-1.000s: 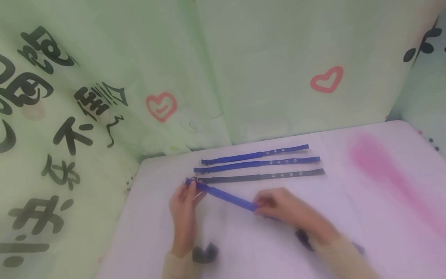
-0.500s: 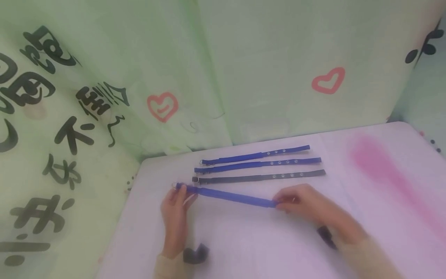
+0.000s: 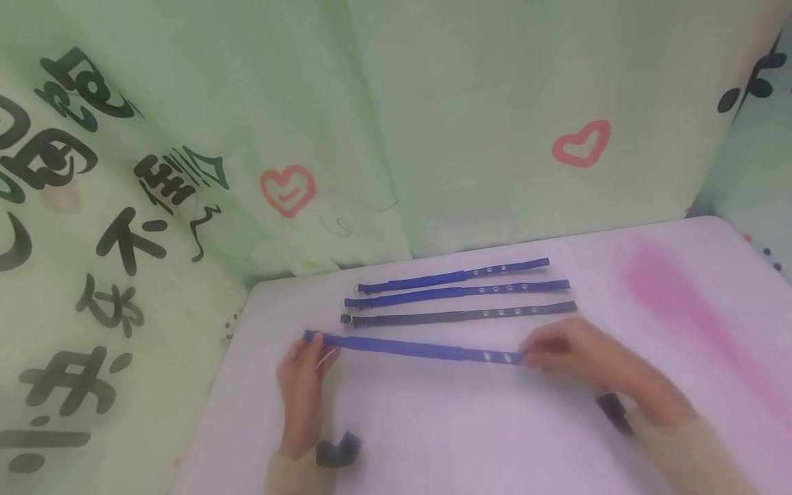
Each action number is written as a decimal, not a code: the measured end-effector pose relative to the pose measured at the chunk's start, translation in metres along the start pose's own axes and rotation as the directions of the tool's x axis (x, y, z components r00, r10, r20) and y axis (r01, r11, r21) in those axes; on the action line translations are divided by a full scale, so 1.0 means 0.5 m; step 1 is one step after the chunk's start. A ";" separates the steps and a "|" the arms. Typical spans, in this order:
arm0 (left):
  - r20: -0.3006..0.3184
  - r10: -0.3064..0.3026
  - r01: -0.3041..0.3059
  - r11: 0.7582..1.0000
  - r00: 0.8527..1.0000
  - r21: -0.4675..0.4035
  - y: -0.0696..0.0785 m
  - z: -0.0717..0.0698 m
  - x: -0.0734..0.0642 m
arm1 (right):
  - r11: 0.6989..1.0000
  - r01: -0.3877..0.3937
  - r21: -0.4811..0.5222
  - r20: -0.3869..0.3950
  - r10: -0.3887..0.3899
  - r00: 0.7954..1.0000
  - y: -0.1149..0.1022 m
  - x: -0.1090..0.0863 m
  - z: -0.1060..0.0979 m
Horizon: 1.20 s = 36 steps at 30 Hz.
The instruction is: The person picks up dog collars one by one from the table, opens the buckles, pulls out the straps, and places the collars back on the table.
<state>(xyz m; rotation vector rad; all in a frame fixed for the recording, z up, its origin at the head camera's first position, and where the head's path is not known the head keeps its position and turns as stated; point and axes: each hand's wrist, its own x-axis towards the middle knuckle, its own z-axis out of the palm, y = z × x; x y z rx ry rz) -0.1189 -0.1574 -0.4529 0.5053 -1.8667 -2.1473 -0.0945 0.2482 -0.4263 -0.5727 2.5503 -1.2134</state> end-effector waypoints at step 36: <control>0.051 -0.137 0.136 0.990 0.989 0.027 -0.063 0.005 0.057 | 0.979 -0.203 -0.005 -0.210 0.198 0.957 0.145 -0.013 -0.043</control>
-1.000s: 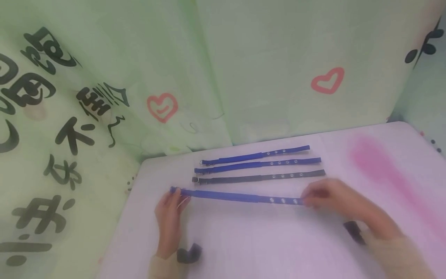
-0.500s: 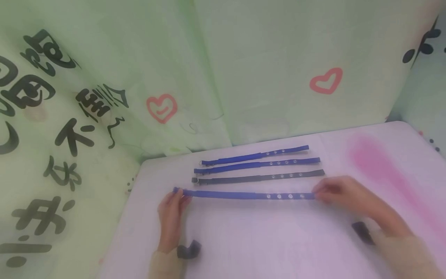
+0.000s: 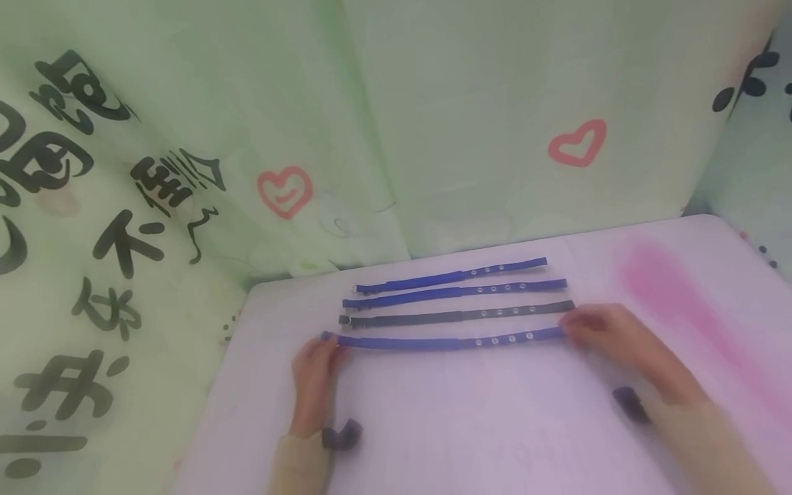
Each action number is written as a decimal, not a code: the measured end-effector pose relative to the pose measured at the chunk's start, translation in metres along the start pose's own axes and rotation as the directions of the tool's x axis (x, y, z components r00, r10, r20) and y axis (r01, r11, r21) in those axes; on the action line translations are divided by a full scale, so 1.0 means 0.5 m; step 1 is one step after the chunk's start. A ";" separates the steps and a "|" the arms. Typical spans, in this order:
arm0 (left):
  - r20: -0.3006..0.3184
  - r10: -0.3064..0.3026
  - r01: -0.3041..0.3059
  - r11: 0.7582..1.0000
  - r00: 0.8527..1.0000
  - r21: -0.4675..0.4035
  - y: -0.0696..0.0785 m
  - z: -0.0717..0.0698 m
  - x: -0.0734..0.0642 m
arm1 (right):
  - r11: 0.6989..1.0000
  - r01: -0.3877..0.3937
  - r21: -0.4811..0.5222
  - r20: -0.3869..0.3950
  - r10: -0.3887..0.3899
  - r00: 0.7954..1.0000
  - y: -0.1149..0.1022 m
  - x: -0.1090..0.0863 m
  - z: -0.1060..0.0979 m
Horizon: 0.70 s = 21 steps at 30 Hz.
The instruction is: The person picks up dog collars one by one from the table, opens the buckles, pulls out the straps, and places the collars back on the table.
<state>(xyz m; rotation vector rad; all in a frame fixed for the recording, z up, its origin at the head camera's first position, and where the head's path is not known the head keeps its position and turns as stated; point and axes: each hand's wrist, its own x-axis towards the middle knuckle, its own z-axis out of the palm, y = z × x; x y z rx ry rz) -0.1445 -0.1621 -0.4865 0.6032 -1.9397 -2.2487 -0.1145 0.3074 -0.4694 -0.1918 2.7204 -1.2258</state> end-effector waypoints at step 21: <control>0.042 0.051 -0.057 0.986 0.998 0.154 -0.021 -0.021 0.005 | 0.989 -0.097 -0.113 -0.053 0.092 0.994 -0.013 0.022 0.014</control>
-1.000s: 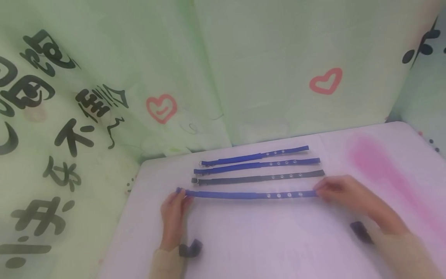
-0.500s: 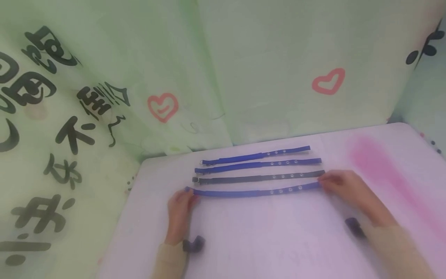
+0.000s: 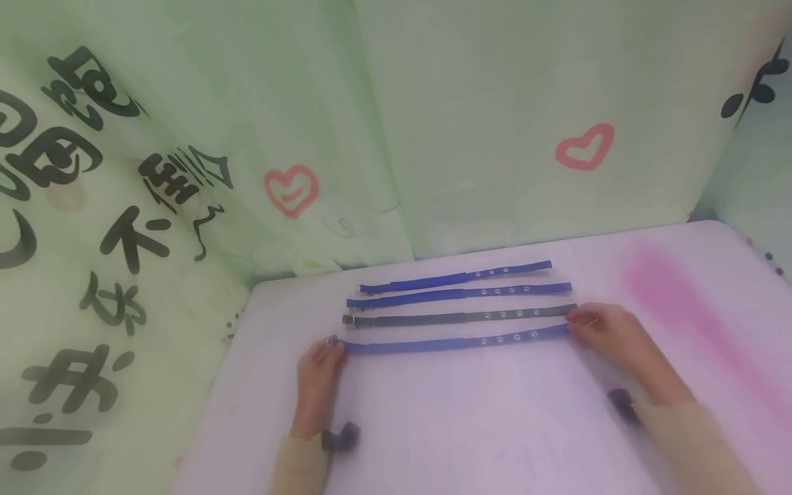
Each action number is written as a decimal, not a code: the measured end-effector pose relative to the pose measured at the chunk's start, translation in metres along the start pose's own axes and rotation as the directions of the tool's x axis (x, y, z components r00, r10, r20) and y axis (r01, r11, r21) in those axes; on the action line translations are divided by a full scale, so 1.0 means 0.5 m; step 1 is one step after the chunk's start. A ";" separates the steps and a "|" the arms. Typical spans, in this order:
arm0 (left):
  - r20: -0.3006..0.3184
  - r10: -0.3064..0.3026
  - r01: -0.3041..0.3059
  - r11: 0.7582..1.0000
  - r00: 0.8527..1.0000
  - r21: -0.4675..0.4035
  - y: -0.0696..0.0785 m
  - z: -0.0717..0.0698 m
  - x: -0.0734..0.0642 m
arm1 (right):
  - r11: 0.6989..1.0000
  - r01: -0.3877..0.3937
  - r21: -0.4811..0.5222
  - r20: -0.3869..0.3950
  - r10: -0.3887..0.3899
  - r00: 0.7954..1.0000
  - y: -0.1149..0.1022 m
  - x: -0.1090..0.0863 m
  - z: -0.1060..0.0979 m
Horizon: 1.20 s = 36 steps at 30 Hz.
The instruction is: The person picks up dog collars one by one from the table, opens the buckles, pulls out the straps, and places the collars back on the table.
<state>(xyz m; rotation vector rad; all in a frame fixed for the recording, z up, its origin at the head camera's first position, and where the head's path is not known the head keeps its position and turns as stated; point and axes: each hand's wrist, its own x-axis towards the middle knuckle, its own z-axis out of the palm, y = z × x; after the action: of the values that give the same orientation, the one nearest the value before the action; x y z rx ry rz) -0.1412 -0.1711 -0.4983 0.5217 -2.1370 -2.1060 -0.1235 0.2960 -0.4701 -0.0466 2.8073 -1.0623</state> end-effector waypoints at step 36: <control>0.248 0.436 -0.502 0.765 0.865 0.404 0.129 0.066 -0.100 | 0.970 0.160 -0.182 -0.105 -0.181 0.978 -0.181 -0.071 0.028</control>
<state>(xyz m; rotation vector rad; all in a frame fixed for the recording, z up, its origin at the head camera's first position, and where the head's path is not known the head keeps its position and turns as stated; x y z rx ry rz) -0.1155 -0.1254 -0.4277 -0.1518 -2.5140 -1.4029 -0.0885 0.2217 -0.4163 -0.2559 3.0460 -0.8771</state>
